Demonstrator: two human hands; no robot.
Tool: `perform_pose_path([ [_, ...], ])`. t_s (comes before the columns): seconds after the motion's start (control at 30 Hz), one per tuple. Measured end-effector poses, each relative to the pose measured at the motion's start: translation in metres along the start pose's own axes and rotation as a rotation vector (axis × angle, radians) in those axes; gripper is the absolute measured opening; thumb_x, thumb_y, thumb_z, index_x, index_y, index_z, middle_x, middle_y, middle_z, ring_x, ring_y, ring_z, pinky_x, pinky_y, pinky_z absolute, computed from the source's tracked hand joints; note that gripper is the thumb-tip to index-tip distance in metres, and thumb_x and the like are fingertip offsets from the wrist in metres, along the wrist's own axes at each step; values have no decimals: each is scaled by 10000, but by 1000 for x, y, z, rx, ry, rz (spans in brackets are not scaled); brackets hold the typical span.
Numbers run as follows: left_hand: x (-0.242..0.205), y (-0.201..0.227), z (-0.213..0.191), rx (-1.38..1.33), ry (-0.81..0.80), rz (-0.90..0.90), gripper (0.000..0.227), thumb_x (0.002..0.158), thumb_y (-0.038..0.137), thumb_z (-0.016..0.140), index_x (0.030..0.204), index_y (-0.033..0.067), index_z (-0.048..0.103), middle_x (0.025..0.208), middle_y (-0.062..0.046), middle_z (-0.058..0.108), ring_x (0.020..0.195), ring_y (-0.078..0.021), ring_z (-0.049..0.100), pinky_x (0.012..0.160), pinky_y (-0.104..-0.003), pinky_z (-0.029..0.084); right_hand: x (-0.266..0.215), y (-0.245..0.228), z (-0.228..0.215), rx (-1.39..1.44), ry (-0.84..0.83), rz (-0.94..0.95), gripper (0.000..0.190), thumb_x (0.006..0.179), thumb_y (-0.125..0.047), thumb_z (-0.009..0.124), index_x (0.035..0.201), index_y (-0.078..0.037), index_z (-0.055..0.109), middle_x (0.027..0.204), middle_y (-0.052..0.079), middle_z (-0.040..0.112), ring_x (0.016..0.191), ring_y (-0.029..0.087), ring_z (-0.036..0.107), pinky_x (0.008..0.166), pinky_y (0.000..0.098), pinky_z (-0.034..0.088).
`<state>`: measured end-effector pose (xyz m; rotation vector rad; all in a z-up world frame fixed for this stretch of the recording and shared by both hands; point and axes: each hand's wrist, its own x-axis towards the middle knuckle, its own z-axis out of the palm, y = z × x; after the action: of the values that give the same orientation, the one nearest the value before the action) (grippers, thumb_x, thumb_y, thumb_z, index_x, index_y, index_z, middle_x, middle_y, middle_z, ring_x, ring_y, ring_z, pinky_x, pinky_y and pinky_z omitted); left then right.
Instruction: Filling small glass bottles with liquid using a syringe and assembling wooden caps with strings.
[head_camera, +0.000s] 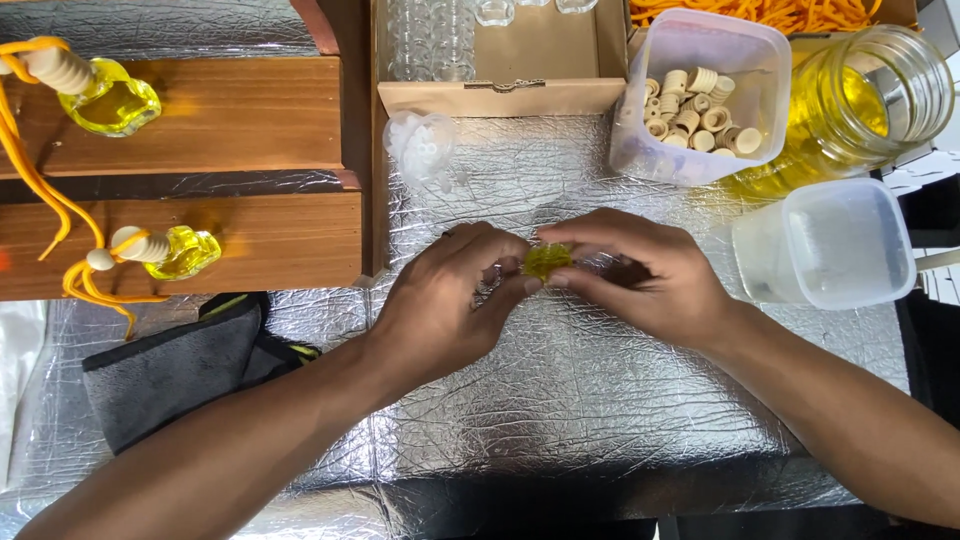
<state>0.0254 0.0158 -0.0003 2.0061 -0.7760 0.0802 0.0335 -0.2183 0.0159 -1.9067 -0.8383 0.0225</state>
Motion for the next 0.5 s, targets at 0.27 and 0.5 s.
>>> perform_pose_path([
  [0.27,-1,10,-5,-269,-104,-116,174,1014,182,597,1130,52,591,748,-33,711,539,-133,651,442,-270,500,-4,-1,1,286,38,122,420,913,52,721,1313,54,596,1193,222,701,1005,256,790,968,292,688],
  [0.5,-3,5,-2,-348,-96,-99,116,1015,153,623,1104,78,617,741,-1,654,583,-109,589,500,-246,474,-1,-1,-1,335,36,170,390,892,35,749,1267,32,642,1127,181,732,1003,235,789,978,289,686],
])
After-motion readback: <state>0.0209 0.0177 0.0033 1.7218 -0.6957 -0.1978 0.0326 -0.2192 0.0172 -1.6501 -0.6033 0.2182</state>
